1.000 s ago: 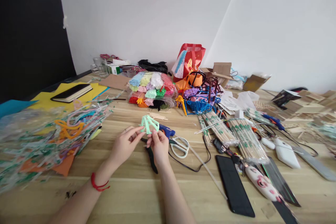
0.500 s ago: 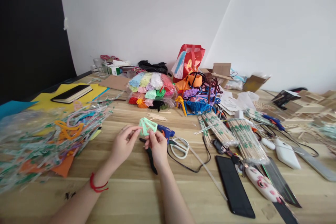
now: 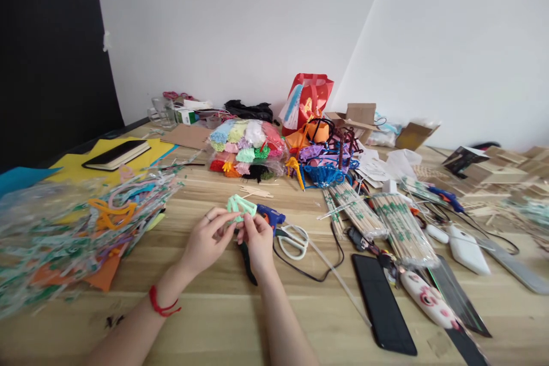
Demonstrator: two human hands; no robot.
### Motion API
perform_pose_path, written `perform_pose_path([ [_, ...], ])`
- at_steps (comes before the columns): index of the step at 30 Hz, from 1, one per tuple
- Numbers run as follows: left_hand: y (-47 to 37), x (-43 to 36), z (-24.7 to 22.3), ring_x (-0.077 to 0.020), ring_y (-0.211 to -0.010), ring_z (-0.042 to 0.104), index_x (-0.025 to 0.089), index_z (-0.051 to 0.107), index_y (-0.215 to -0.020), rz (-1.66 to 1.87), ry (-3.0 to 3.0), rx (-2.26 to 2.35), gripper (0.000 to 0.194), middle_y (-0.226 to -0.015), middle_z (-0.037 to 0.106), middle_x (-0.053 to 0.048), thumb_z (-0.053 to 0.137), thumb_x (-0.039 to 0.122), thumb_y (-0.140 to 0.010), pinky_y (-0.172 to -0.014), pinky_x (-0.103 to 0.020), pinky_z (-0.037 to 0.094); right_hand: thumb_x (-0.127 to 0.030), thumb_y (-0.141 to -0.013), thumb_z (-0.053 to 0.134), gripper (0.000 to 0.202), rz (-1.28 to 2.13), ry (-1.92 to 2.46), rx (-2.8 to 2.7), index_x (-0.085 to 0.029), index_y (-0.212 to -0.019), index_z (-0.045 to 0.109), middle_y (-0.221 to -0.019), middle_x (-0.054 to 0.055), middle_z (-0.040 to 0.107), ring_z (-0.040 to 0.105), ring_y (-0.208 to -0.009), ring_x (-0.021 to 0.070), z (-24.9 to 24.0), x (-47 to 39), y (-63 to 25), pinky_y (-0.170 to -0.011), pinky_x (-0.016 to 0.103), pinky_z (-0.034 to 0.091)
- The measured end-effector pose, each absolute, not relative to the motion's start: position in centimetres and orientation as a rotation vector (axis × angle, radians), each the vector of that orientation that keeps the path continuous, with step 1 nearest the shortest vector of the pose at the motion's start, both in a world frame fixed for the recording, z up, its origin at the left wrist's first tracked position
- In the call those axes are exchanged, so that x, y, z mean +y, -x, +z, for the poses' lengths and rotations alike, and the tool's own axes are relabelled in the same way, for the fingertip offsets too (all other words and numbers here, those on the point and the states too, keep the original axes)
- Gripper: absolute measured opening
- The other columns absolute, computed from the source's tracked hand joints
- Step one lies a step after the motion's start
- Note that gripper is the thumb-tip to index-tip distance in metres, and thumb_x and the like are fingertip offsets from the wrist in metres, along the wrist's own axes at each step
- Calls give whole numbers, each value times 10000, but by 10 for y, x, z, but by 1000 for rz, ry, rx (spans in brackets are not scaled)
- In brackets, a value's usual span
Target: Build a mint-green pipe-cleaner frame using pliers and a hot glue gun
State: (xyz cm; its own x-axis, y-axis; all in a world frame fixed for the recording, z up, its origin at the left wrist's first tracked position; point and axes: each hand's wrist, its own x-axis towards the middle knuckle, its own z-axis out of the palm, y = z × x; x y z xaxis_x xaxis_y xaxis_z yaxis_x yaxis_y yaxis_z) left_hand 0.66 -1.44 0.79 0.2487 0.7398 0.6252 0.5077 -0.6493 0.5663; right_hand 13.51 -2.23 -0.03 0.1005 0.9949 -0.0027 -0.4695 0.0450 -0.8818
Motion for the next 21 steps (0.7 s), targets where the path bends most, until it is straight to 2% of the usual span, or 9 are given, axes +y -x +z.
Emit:
perform_pose_path([
  [4, -7, -14, 9, -97, -673, 573, 197, 637, -1029, 1376, -2287, 1174, 216, -932, 584, -51, 506, 192, -857, -618, -209, 504, -447, -682, 711, 318, 1322, 876, -729, -151, -656, 597, -532, -37, 586, 437, -386, 55, 1, -22, -135, -400, 193, 322],
  [7, -7, -14, 9, -109, -733, 592, 197, 644, -1011, 1387, -2307, 1164, 206, -940, 586, -54, 519, 184, -848, -616, -194, 503, -439, -664, 726, 316, 1317, 876, -679, -149, -658, 602, -573, -30, 602, 432, -394, 51, 2, -21, -135, -390, 193, 320],
  [11, -7, -14, 7, -130, -791, 611, 210, 662, -973, 1397, -2362, 1225, 181, -938, 603, -54, 538, 199, -842, -644, -203, 505, -418, -685, 723, 297, 1348, 848, -671, -144, -660, 612, -548, -29, 590, 432, -400, 48, 1, -23, -135, -397, 185, 310],
  [15, -7, -14, 4, -131, -756, 620, 214, 677, -938, 1411, -2410, 1301, 158, -928, 627, -52, 558, 224, -835, -655, -219, 506, -396, -721, 704, 268, 1363, 816, -687, -149, -659, 619, -519, -33, 573, 427, -405, 47, -1, -25, -134, -407, 181, 301],
  [21, -7, -13, 2, -129, -739, 623, 229, 683, -946, 1453, -2481, 1341, 167, -914, 639, -41, 559, 217, -835, -701, -236, 514, -379, -691, 732, 262, 1428, 792, -631, -148, -612, 635, -525, -28, 575, 413, -392, 41, 0, -23, -134, -378, 178, 291],
])
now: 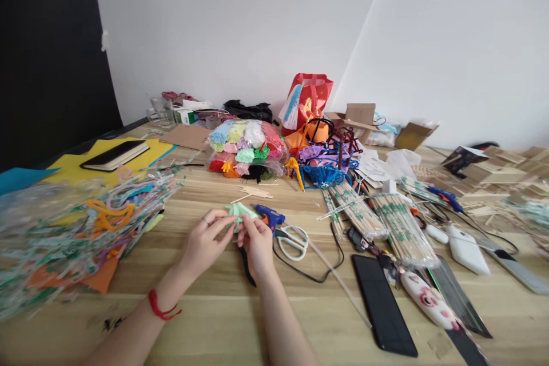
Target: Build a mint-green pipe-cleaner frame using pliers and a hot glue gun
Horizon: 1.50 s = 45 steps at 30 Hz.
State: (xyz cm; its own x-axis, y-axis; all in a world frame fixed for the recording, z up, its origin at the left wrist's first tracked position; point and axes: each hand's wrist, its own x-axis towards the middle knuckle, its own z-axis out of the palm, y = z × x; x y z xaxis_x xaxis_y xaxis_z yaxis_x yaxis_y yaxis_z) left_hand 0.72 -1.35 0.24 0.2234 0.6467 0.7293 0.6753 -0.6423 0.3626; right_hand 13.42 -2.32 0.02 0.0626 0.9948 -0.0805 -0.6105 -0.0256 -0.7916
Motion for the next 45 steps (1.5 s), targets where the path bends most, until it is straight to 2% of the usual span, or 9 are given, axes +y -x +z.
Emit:
perform_pose_path([
  [5, -6, -13, 2, -128, -740, 632, 219, 680, -956, -1472, 2330, -1250, 171, -902, 637, -46, 559, 202, -837, -700, -233, 518, -350, -676, 748, 231, 1478, 771, -586, -145, -613, 661, -554, -19, 595, 406, -388, 36, 4, -25, -134, -371, 181, 298],
  [11, -5, -11, 0, -106, -684, 618, 239, 672, -992, -1467, 2288, -1212, 194, -902, 637, -36, 566, 185, -839, -641, -213, 508, -332, -693, 738, 210, 1557, 767, -516, -157, -604, 663, -490, -28, 542, 381, -388, 43, 4, -25, -135, -373, 181, 277],
  [20, -6, -11, 1, -169, -835, 625, 207, 656, -968, -1381, 2253, -1223, 162, -912, 642, -57, 582, 205, -824, -750, -280, 508, -316, -701, 734, 191, 1620, 719, -463, -150, -646, 656, -531, -29, 559, 360, -395, 38, 8, -27, -135, -365, 169, 289],
  [26, -4, -9, 0, -178, -825, 618, 208, 654, -937, -1344, 2203, -1312, 142, -890, 638, -60, 555, 196, -837, -760, -293, 488, -315, -688, 734, 190, 1627, 744, -492, -145, -651, 659, -597, -18, 599, 372, -398, 34, 14, -30, -133, -361, 167, 310],
  [34, 6, -3, 4, -212, -876, 590, 182, 629, -943, -1337, 2176, -1443, 153, -964, 619, -90, 498, 204, -868, -790, -337, 475, -396, -714, 701, 289, 1535, 831, -710, -109, -740, 701, -582, 4, 627, 425, -355, 37, 10, -31, -130, -311, 166, 255],
  [38, 9, -1, 9, -216, -913, 573, 174, 601, -924, -1547, 2170, -1532, 164, -955, 600, -92, 443, 197, -887, -823, -355, 474, -402, -751, 668, 286, 1464, 831, -784, -117, -739, 695, -558, -6, 609, 446, -371, 45, 9, -34, -130, -346, 168, 296],
  [45, 16, 11, 6, -175, -813, 602, 169, 594, -861, -2333, 1951, -1835, 155, -910, 602, -66, 530, 301, -810, -712, -296, 508, -461, -748, 654, 343, 1425, 875, -906, -122, -695, 678, -505, -11, 589, 448, -360, 58, 8, -34, -129, -362, 179, 326],
])
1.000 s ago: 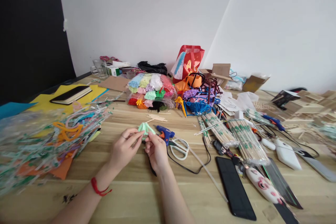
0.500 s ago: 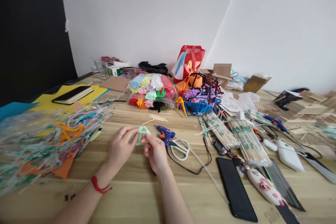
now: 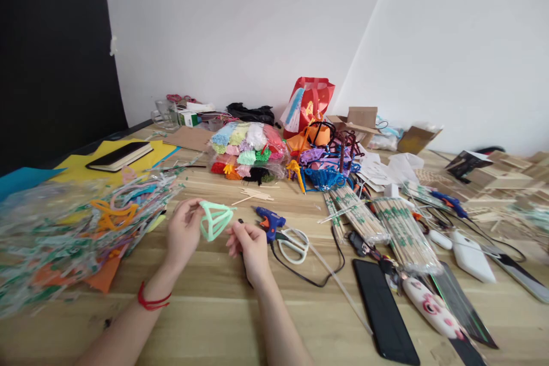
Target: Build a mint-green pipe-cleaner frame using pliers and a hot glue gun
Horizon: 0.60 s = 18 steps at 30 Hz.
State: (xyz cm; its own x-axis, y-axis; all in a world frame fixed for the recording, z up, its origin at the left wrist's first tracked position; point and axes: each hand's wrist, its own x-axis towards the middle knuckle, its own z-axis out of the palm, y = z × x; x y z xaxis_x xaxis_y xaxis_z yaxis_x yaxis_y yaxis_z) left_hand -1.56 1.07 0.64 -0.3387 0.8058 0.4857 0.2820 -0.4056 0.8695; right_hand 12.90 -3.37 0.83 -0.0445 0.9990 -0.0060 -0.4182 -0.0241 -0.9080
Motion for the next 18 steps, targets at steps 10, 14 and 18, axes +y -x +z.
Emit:
perform_pose_path([
  [10, 9, 7, 12, -158, -603, 602, 122, 648, -782, 1512, -954, 1140, 448, -681, 669, -35, 712, 516, -578, -522, -222, 428, -520, -727, 649, 384, 1411, 956, -1136, -140, -681, 622, -539, -16, 602, 477, -370, 64, 7, -34, -123, -357, 172, 375],
  [14, 7, 5, 14, -156, -663, 600, 124, 678, -824, 1479, -969, 1148, 426, -749, 690, -43, 722, 478, -592, -573, -222, 427, -484, -713, 676, 358, 1400, 915, -1091, -149, -828, 631, -609, -22, 618, 493, -368, 65, 8, -33, -124, -344, 174, 396],
  [18, 6, 4, 18, -158, -698, 588, 132, 694, -798, 1480, -1004, 1232, 364, -762, 696, -33, 731, 430, -592, -608, -221, 420, -490, -733, 649, 432, 1433, 872, -1008, -164, -1013, 611, -713, 7, 650, 536, -391, 81, 9, -33, -123, -333, 182, 430],
])
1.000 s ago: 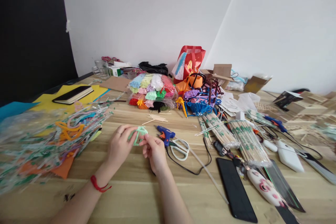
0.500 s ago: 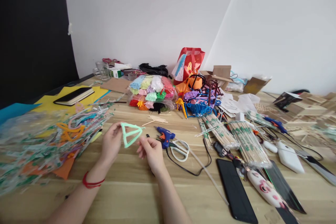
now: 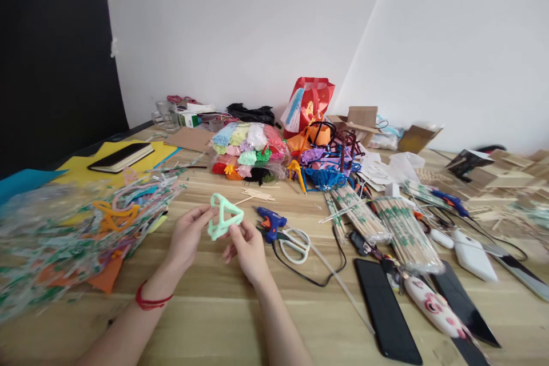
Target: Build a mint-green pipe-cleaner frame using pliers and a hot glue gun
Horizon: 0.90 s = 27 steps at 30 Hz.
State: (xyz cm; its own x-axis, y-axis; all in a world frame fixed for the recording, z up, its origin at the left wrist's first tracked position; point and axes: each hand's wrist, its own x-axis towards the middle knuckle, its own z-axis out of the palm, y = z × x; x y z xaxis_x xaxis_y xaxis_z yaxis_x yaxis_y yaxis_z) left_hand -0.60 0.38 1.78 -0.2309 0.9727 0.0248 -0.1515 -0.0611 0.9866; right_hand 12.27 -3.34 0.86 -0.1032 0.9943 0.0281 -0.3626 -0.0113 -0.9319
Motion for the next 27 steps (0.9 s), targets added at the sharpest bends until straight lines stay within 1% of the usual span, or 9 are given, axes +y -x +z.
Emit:
perform_pose_path([
  [2, 5, 3, 20, -166, -703, 593, 137, 698, -768, 1470, -1024, 1261, 339, -747, 698, -33, 730, 422, -586, -616, -229, 427, -452, -699, 694, 478, 1415, 861, -953, -185, -1082, 591, -821, 30, 670, 576, -443, 97, 9, -34, -122, -336, 186, 445],
  [4, 5, 1, 21, -173, -704, 601, 144, 702, -742, 1441, -1052, 1265, 311, -742, 703, -35, 731, 408, -581, -621, -237, 437, -385, -652, 747, 574, 1384, 850, -903, -217, -1166, 555, -949, 54, 678, 617, -521, 120, 10, -33, -123, -360, 196, 471],
  [6, 5, 1, 21, -177, -695, 610, 150, 704, -721, 1397, -1085, 1264, 286, -728, 706, -36, 737, 393, -574, -626, -247, 448, -344, -638, 760, 585, 1364, 852, -877, -225, -1176, 563, -988, 63, 683, 634, -566, 138, 10, -32, -125, -398, 217, 498],
  [9, 3, 0, 21, -193, -706, 629, 154, 711, -717, 1332, -1112, 1255, 274, -732, 716, -45, 745, 382, -568, -657, -273, 472, -345, -659, 735, 384, 1343, 917, -875, -172, -995, 669, -821, 50, 708, 612, -503, 138, 8, -29, -128, -427, 245, 501],
  [11, 1, -1, 20, -215, -751, 643, 152, 719, -740, 1300, -1120, 1237, 282, -774, 726, -60, 747, 379, -574, -703, -300, 487, -343, -668, 723, 290, 1308, 974, -866, -147, -880, 697, -695, 34, 697, 578, -437, 128, 5, -28, -129, -418, 248, 481],
  [13, 1, -1, 20, -231, -807, 649, 148, 727, -776, 1270, -1132, 1209, 296, -832, 732, -73, 744, 377, -590, -756, -323, 489, -332, -673, 718, 245, 1265, 1000, -850, -139, -823, 699, -642, 23, 687, 553, -402, 120, 3, -27, -131, -401, 243, 455],
  [17, 1, -1, 19, -227, -845, 646, 148, 733, -836, 1208, -1165, 1132, 316, -884, 730, -79, 710, 404, -651, -797, -321, 480, -337, -681, 710, 218, 1233, 1020, -834, -137, -763, 682, -630, 20, 684, 522, -366, 112, 2, -27, -132, -376, 241, 425],
  [22, 3, 2, 13, -215, -786, 641, 152, 731, -818, 1228, -1192, 1125, 340, -827, 724, -71, 631, 463, -725, -713, -298, 486, -388, -703, 693, 255, 1208, 1094, -836, -139, -674, 645, -510, 13, 632, 510, -343, 119, 3, -27, -133, -336, 226, 380],
  [27, 3, 2, 13, -201, -771, 627, 147, 730, -798, 1251, -1244, 1145, 310, -809, 714, -65, 637, 434, -724, -693, -280, 483, -363, -674, 719, 236, 1231, 1041, -771, -150, -700, 619, -580, 7, 656, 529, -383, 116, 1, -26, -131, -387, 237, 426],
])
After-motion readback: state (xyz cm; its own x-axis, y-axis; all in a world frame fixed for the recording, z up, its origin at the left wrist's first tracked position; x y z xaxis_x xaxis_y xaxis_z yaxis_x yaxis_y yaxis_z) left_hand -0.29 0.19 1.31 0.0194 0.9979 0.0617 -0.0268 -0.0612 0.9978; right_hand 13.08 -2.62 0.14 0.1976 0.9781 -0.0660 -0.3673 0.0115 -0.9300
